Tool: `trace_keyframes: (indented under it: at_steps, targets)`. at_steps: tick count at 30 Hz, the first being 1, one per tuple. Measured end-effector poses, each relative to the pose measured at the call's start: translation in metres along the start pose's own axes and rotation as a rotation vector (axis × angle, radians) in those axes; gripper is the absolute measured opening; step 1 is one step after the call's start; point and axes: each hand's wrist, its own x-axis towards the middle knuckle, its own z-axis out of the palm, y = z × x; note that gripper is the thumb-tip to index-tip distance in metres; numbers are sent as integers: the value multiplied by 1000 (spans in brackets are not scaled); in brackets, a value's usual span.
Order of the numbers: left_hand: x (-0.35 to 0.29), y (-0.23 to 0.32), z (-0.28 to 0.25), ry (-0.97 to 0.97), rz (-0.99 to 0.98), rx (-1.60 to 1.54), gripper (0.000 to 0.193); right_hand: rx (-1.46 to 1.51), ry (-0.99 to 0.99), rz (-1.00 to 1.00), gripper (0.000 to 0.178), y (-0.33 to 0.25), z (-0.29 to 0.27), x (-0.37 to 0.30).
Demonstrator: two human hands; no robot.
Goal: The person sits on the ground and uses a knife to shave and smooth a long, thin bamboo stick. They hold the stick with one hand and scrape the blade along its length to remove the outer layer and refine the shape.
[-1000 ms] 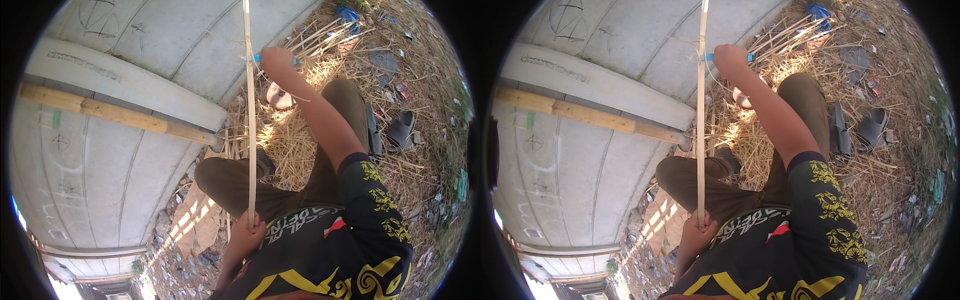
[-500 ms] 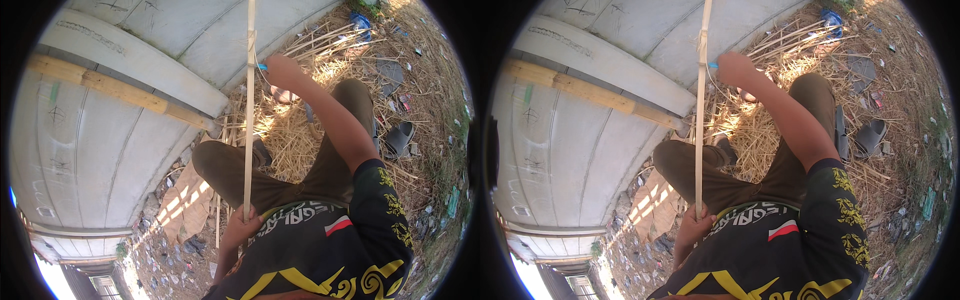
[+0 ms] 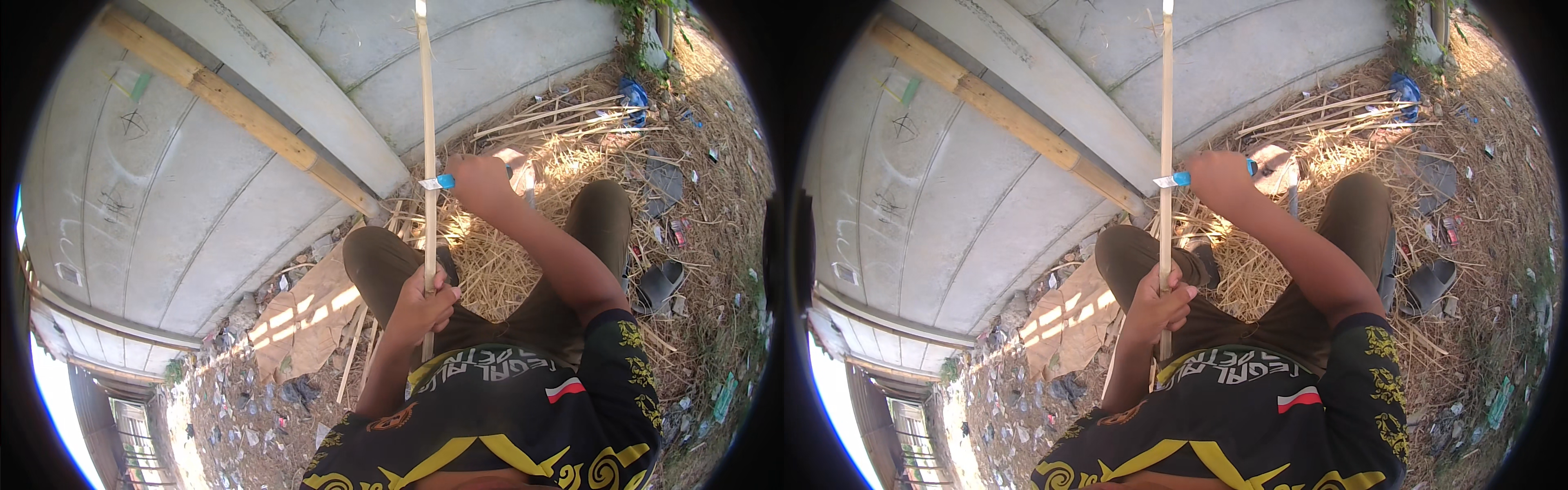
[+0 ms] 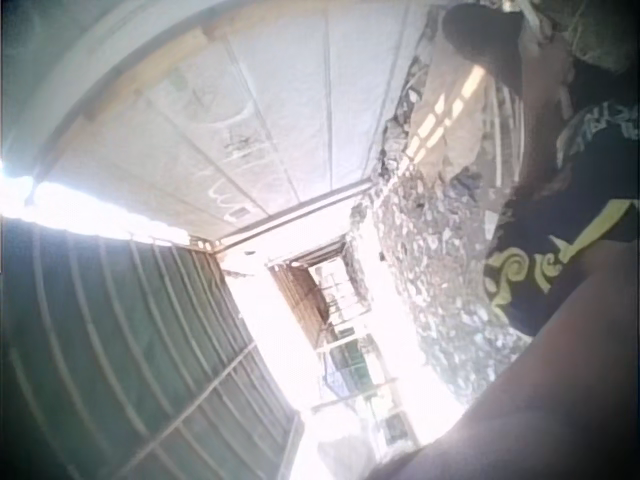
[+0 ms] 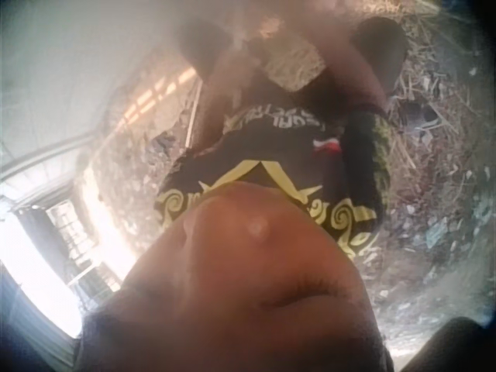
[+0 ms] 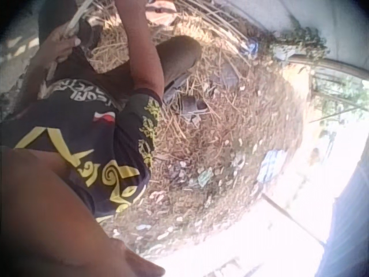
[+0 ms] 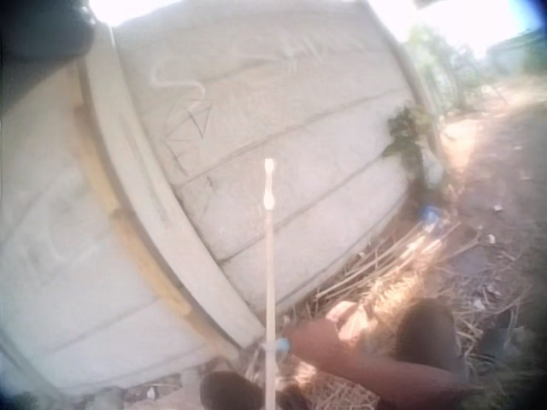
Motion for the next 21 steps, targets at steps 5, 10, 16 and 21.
trace_keyframes:
  at_steps: [5, 10, 16, 21]
  targets:
    - [-2, -4, 12, 41, 8, 4, 31, -22, 12, 81, 6, 1, -4, 6]
    - [-20, -34, 25, -34, -90, 139, 30, -96, 75, 517, 12, 85, -19, 42]
    - [-16, -19, 13, -39, -140, -3, 29, 34, -19, 417, 14, 63, -27, 29]
    - [23, 10, -1, 48, 63, 11, 27, 271, -108, 130, 19, -16, -17, -8]
